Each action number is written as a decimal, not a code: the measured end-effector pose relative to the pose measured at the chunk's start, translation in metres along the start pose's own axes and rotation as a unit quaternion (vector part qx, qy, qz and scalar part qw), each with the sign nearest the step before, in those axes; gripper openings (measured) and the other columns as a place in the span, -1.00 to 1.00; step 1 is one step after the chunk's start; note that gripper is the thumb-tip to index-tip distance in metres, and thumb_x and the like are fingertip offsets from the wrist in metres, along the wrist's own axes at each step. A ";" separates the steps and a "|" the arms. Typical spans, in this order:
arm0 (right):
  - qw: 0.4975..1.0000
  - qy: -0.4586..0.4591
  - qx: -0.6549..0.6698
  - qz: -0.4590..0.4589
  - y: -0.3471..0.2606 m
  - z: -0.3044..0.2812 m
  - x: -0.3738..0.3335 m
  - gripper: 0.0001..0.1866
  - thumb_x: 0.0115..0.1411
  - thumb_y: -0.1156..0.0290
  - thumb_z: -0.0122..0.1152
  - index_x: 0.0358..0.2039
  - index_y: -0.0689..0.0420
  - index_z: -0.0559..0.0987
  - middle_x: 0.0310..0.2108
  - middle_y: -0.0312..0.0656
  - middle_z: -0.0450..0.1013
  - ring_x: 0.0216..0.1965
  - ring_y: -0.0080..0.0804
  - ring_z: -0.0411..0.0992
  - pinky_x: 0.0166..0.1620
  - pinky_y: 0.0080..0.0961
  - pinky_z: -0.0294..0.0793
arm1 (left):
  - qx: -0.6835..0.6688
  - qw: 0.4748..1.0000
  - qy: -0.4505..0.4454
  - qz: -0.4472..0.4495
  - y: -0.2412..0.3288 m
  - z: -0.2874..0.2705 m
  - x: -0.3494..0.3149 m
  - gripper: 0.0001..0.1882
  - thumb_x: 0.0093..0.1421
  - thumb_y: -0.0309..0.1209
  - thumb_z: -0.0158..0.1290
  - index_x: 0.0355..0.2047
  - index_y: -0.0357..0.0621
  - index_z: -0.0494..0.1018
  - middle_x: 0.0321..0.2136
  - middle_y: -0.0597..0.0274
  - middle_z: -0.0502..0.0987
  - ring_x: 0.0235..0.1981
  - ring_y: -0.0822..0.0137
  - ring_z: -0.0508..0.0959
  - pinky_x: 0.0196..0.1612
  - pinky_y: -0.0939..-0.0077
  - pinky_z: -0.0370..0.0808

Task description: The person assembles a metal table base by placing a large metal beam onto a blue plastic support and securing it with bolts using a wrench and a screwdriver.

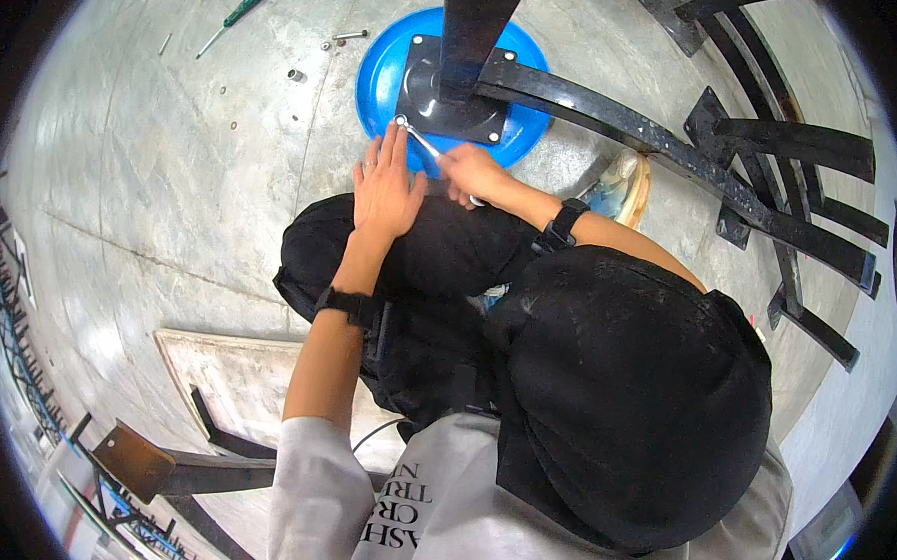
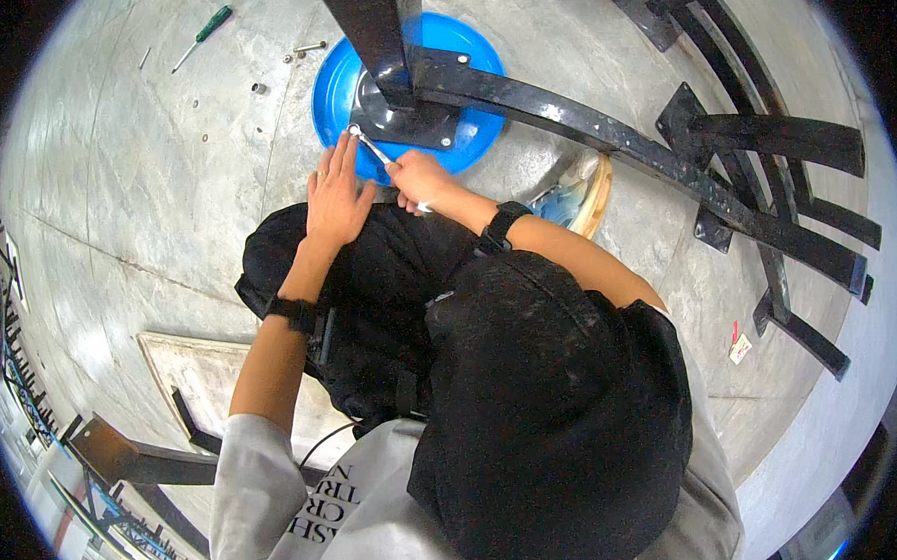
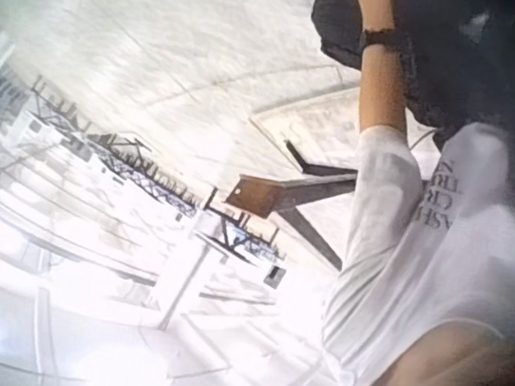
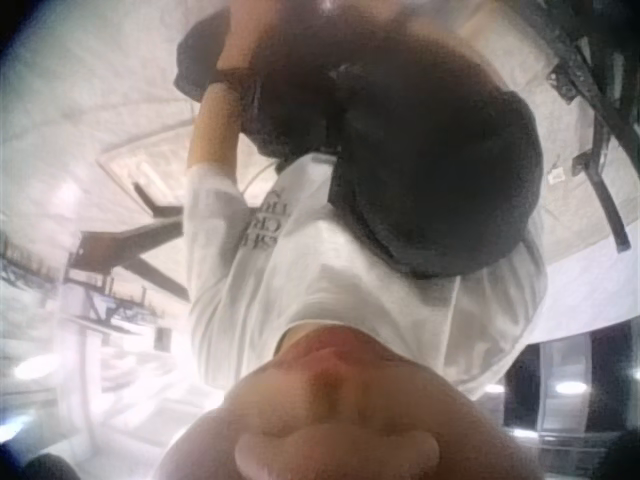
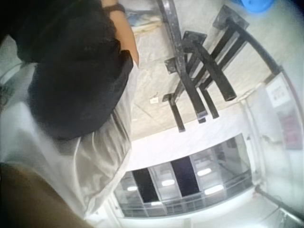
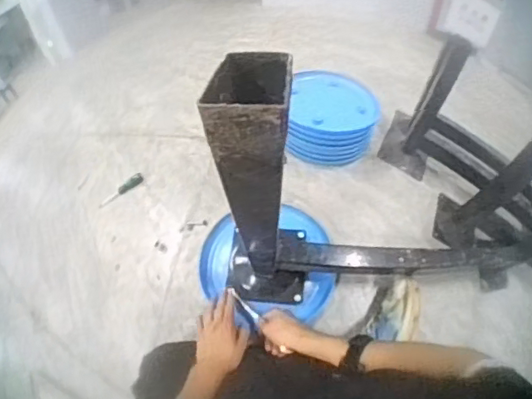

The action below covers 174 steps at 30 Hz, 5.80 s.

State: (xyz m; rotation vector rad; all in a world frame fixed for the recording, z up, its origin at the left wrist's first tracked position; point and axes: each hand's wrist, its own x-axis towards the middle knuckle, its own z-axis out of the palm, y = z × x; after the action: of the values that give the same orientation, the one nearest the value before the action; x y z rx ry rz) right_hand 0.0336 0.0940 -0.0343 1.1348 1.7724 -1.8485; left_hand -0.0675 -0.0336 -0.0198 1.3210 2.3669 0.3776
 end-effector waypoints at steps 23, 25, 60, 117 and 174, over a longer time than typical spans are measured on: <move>0.999 0.002 0.008 -0.045 0.007 0.009 -0.007 -0.84 0.09 0.44 0.03 -0.50 0.28 0.47 -0.66 -0.11 0.46 -0.68 -0.38 0.46 -0.63 -0.45 0.46 | 0.105 0.994 0.031 0.017 -0.004 0.013 0.024 -0.27 -0.01 -0.39 0.01 0.20 -0.20 0.08 0.25 0.15 0.08 0.22 0.13 0.16 0.16 -0.16 0.07; 0.993 0.030 -0.077 -0.088 0.011 0.021 -0.010 -0.87 0.03 0.48 0.05 -0.51 0.30 0.47 -0.63 -0.06 0.47 -0.64 -0.30 0.49 -0.58 -0.40 0.47 | 0.105 0.994 0.028 0.011 -0.005 0.012 0.025 -0.29 -0.01 -0.38 0.00 0.20 -0.20 0.09 0.25 0.16 0.07 0.21 0.13 0.17 0.15 -0.15 0.09; 0.883 0.192 -0.419 -0.086 0.023 -0.023 -0.040 0.10 -0.35 0.02 0.36 0.13 0.41 0.14 0.07 0.15 0.22 0.13 -0.07 0.21 0.12 -0.22 0.20 | 0.094 0.995 0.042 0.006 -0.004 0.016 0.024 -0.30 0.03 -0.37 -0.02 0.21 -0.12 0.07 0.26 0.25 0.05 0.18 0.14 0.20 0.13 -0.11 0.14; 0.782 0.247 -0.496 -0.287 0.014 -0.048 -0.064 0.12 -0.40 0.03 0.46 0.17 0.21 0.13 0.20 0.07 0.02 0.26 0.01 -0.06 0.22 0.09 -0.08 | 0.099 0.971 -0.024 0.216 0.029 0.041 0.026 -0.27 0.06 -0.42 -0.04 0.24 -0.20 -0.02 0.27 0.11 -0.03 0.26 0.00 0.02 0.23 -0.03 0.01; 0.739 0.291 -0.569 -0.212 -0.003 -0.034 -0.069 0.08 -0.43 0.05 0.51 0.15 0.08 0.21 0.24 0.22 -0.19 0.26 0.27 -0.18 0.14 0.21 0.05 | -0.072 0.945 -0.197 0.251 0.036 0.026 0.028 -0.54 -0.13 -0.49 0.08 -0.12 -0.21 0.41 -0.10 0.04 0.36 0.04 0.02 0.28 0.24 -0.12 -0.12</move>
State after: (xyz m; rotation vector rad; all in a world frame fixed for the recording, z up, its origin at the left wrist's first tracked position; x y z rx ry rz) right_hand 0.0850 0.1072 0.0210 0.7881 2.9687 -0.1407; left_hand -0.0413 0.0103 -0.0337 1.7342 1.6328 0.3759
